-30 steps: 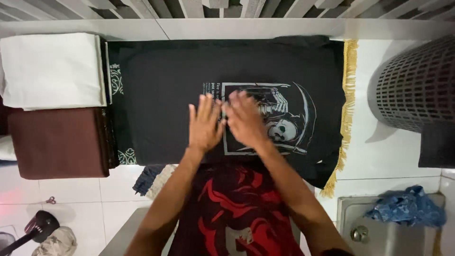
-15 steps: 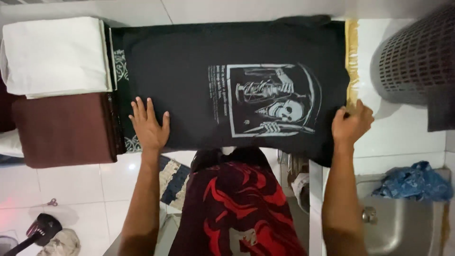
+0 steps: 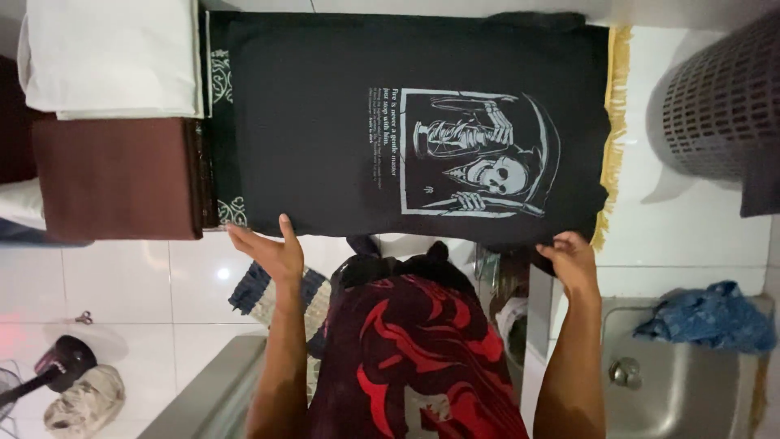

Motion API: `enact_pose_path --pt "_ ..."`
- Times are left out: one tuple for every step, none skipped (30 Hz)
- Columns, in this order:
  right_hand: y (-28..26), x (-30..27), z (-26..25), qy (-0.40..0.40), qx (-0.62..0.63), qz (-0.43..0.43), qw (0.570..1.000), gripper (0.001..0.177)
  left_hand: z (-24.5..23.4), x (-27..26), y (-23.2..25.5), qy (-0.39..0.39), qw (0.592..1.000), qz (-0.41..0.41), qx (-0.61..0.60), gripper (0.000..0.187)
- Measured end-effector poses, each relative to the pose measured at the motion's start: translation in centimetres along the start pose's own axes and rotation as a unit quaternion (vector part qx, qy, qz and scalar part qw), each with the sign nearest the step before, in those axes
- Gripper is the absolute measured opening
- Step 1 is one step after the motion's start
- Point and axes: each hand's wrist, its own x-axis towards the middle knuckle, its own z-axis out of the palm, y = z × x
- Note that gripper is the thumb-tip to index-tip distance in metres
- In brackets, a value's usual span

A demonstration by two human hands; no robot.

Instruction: Folding a brown fabric piece and a black t-shirt on a mat placed on the floor.

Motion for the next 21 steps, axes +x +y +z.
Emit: enact_pose_path --pt "1.5 0.9 -0.4 -0.012 -0.013 -0.020 1.000 0.030 0.3 -0.3 0.3 0.016 0.998 -0.030 -0.059 0.101" --pt "1.0 0.5 -1.3 -0.014 -0.015 -0.024 1.000 0.030 0.1 0.0 0.9 0.020 0.997 -0.032 -0.061 0.101" --pt "0.5 0.1 -2.2 -0.097 0.003 -0.004 0.995 0.021 0.0 0.3 1.5 0.016 0.993 -0.077 -0.094 0.096" --pt "0.3 -0.6 -3.5 -0.180 0.018 0.021 0.983 0.016 -0.3 0.0 2.0 0.010 0.984 -0.123 -0.125 0.091" --pt "1.0 -0.6 -4.6 -0.181 0.013 0.020 0.983 0.016 -0.4 -0.5 1.1 0.011 0.984 -0.128 -0.126 0.091" --pt "1.3 0.3 -4.8 -0.284 -0.075 0.007 0.956 0.018 -0.3 0.1 0.3 -0.003 0.983 -0.148 -0.110 0.082" --pt "1.5 1.2 -4.9 -0.380 -0.163 -0.006 0.910 0.020 -0.2 0.8 -0.5 -0.017 0.981 -0.169 -0.095 0.074" --pt "2.8 1.9 -5.3 -0.379 -0.163 -0.005 0.911 0.020 -0.4 0.8 -0.5 -0.018 0.981 -0.168 -0.095 0.074" --pt "4.2 2.6 -5.6 -0.401 -0.316 -0.063 0.857 0.021 -0.5 0.7 -0.6 -0.040 0.980 -0.164 -0.108 0.067" --pt "5.8 3.1 -5.7 -0.412 -0.460 -0.119 0.778 0.030 -0.8 0.8 -0.9 -0.064 0.978 -0.158 -0.119 0.061" --pt "3.0 1.6 -5.0 -0.412 -0.458 -0.117 0.779 0.030 -0.8 0.6 -1.2 -0.066 0.978 -0.157 -0.117 0.061" --pt "0.2 0.1 -4.0 -0.354 -0.292 0.011 0.889 0.022 -0.9 0.7 -1.6 -0.077 0.972 -0.163 -0.153 0.056" --pt "-2.6 -1.4 -3.1 -0.273 -0.108 0.139 0.946 0.023 -1.1 0.8 -2.1 -0.088 0.964 -0.169 -0.188 0.053" --pt "-3.2 -1.7 -2.5 -0.271 -0.105 0.141 0.946 0.023 -0.7 0.8 -3.2 -0.092 0.964 -0.166 -0.186 0.053" --pt "-3.7 -1.9 -1.9 -0.187 -0.009 0.129 0.974 0.017 -0.3 0.8 -4.4 -0.085 0.967 -0.146 -0.190 0.050" --pt "-4.3 -2.2 -1.3 -0.099 0.086 0.114 0.985 0.012 0.1 0.8 -5.7 -0.078 0.970 -0.127 -0.193 0.049" --pt "-2.9 -1.5 -1.0 -0.097 0.088 0.117 0.984 0.012 -0.2 0.7 -5.4 -0.081 0.970 -0.125 -0.191 0.049" --pt "-1.6 -1.0 -0.7 -0.105 0.160 0.099 0.977 0.015 -0.6 0.6 -5.2 -0.076 0.973 -0.110 -0.190 0.047" --pt "-0.2 -0.6 -0.4 -0.111 0.230 0.079 0.964 0.024 -1.0 0.5 -5.0 -0.070 0.975 -0.094 -0.188 0.046" --pt "-0.7 -0.9 -0.3 -0.109 0.232 0.079 0.963 0.024 -0.9 0.6 -5.0 -0.072 0.975 -0.092 -0.189 0.046" --pt "-1.2 -1.1 -0.1 -0.118 0.220 0.061 0.966 0.024 -0.8 0.7 -5.0 -0.069 0.975 -0.092 -0.192 0.045"
